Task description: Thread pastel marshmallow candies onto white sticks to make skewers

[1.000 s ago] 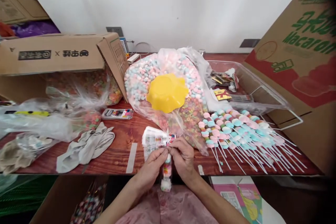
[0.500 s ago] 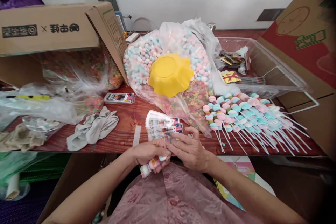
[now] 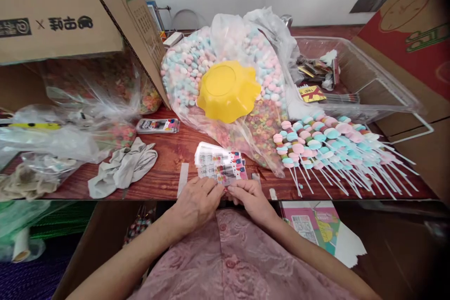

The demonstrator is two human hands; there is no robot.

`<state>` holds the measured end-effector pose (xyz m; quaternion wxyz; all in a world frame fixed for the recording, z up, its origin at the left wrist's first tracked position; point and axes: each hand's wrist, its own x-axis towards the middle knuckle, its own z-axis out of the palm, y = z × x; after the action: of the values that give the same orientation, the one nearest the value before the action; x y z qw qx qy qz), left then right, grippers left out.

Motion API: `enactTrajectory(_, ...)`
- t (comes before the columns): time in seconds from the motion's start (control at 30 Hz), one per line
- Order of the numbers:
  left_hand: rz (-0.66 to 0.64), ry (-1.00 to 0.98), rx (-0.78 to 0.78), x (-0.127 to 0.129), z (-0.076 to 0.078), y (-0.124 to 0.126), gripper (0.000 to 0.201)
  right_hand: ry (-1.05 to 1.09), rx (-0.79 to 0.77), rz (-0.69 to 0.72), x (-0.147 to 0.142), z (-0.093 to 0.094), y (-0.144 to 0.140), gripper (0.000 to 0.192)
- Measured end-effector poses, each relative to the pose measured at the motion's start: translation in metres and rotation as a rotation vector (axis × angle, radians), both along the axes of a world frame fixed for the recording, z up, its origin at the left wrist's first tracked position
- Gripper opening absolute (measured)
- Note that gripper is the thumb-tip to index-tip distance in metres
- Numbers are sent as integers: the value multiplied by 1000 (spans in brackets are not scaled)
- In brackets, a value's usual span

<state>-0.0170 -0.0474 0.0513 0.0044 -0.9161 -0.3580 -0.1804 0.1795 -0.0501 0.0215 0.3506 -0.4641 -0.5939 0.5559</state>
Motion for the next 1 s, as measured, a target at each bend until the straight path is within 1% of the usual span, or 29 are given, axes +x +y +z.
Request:
enactTrajectory(0.07,63,-111,-56,-1,-8,4,22,-147,192,-124,16,2,7,25)
enactTrajectory(0.1,96,-185,-118,-2,-10,6,23,-276,355,-206,26,4,12,20)
enactTrajectory(0.13,128,-272,-193,-2,-11,8,25,-429,511,-243,36,6,18,18)
enactTrajectory(0.17,160,-371,-277,-1,-11,11,27,-584,620,-227,45,7,25,19)
enactTrajectory(0.2,191,-480,-366,1,-10,13,29,-719,695,-189,51,8,32,20)
enactTrajectory(0.23,220,-595,-462,4,-8,15,30,-837,733,-145,56,7,39,20)
enactTrajectory(0.27,252,-716,-563,8,-6,17,31,-926,745,-102,57,6,46,19)
enactTrajectory(0.33,321,-944,-783,18,-2,19,31,-1003,740,-27,54,3,58,17)
enactTrajectory(0.43,416,-1155,-1109,27,-1,18,34,-957,729,22,49,-1,68,17)
enactTrajectory(0.5,449,-1236,-1243,26,-3,16,37,-907,728,28,52,-1,72,18)
enactTrajectory(0.53,457,-1272,-1286,24,-5,15,38,-862,719,22,56,0,72,19)
enactTrajectory(0.6,462,-1328,-1344,19,-7,14,40,-674,640,-44,64,2,71,20)
enactTrajectory(0.67,447,-1341,-1395,18,-7,15,40,-402,484,-148,71,4,68,19)
enactTrajectory(0.73,402,-1327,-1427,23,-5,17,40,-185,331,-208,73,4,66,19)
enactTrajectory(0.8,337,-1314,-1437,33,-1,22,39,-142,288,-209,72,4,65,19)
enactTrajectory(0.83,309,-1313,-1435,38,0,24,39,-163,310,-208,71,3,65,19)
enactTrajectory(0.9,278,-1317,-1428,49,1,29,38,-254,423,-228,70,3,66,17)
enactTrajectory(0.93,286,-1327,-1424,52,0,31,37,-308,493,-239,70,3,66,17)
enactTrajectory(1.0,344,-1363,-1422,56,-4,34,37,-395,620,-260,71,4,62,16)
